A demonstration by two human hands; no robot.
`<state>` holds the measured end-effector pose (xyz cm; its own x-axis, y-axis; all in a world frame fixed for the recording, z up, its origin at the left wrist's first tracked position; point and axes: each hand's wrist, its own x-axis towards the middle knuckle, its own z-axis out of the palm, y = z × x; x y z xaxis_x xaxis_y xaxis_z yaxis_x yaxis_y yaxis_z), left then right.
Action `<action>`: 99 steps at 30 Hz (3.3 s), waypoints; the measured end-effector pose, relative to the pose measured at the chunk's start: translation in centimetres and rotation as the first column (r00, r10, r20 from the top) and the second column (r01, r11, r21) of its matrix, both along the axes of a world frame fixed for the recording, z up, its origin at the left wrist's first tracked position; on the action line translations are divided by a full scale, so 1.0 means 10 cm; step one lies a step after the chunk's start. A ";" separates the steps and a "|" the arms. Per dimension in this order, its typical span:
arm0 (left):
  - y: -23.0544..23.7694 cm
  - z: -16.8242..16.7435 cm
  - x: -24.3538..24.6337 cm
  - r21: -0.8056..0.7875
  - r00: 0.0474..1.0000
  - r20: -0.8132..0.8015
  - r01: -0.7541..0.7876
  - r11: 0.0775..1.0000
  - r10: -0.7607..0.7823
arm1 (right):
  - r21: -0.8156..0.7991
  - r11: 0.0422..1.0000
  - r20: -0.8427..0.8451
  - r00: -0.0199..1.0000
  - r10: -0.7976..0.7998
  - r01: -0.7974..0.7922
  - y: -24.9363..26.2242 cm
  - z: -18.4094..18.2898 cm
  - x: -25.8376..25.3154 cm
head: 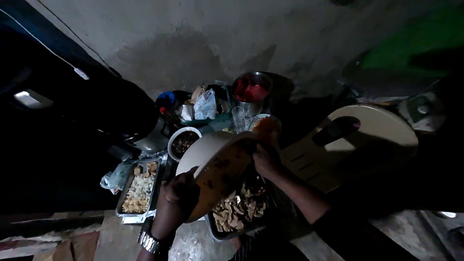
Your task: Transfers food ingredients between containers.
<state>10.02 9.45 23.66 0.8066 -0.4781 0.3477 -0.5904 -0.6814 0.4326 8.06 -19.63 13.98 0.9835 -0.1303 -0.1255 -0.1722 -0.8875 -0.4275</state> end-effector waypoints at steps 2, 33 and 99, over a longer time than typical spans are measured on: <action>-0.01 0.11 0.03 0.001 1.000 -0.024 -0.018 1.000 0.018 | 0.122 0.992 -0.070 0.997 -0.029 0.037 0.00 -0.26 -0.01; 0.27 0.12 -0.06 -0.069 0.980 -0.131 -0.159 0.985 0.149 | 0.059 0.997 0.039 0.998 0.049 -0.051 0.37 -0.14 0.11; 0.41 -0.42 0.18 -0.645 0.887 -0.458 -0.374 0.666 0.055 | 0.098 0.797 -0.156 0.781 0.604 -0.596 0.83 0.47 0.03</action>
